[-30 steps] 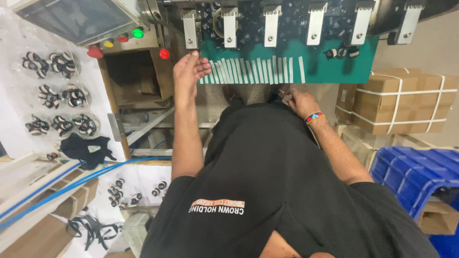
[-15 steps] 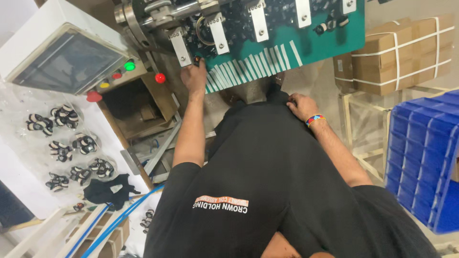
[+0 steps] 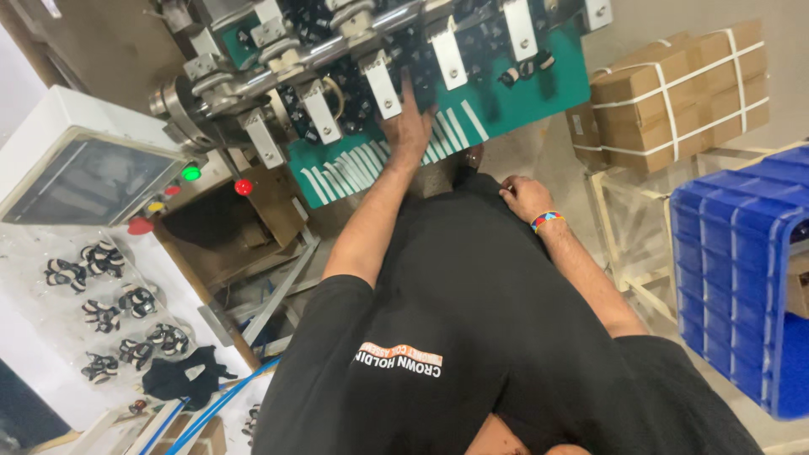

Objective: The person picks small black components from a tray and loads them into the slots of a bench-top machine, then uses scissors to trim excess material from the loaded parts and pulls the machine lever to cycle it. They repeat this load-trim-cycle sequence for successive components.

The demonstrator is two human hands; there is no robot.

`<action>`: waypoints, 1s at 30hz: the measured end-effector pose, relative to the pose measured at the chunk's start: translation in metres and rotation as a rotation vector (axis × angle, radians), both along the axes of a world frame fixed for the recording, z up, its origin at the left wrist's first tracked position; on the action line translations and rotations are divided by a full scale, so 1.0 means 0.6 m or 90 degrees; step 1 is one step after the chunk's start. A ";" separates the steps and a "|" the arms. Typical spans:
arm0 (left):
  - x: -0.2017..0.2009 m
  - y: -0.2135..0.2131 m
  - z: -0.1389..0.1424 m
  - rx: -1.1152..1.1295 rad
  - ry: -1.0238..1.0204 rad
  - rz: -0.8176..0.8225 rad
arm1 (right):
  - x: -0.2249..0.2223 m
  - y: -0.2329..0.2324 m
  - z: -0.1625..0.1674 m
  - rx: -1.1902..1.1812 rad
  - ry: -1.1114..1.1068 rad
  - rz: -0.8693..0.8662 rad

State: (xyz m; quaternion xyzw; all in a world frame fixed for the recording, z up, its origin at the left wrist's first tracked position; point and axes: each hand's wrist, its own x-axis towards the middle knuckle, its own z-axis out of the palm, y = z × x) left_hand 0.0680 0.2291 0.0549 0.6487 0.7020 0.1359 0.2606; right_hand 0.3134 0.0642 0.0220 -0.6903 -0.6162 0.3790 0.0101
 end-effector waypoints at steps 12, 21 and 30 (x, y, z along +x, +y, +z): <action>0.092 0.061 -0.058 0.230 0.179 0.077 | 0.231 0.007 -0.014 -0.152 -0.024 -0.048; 0.038 0.091 -0.061 0.103 0.255 -0.081 | 0.277 0.050 -0.023 -0.188 -0.027 0.031; 0.024 0.085 -0.059 0.192 0.117 -0.092 | 0.296 0.072 -0.022 -0.197 -0.071 0.041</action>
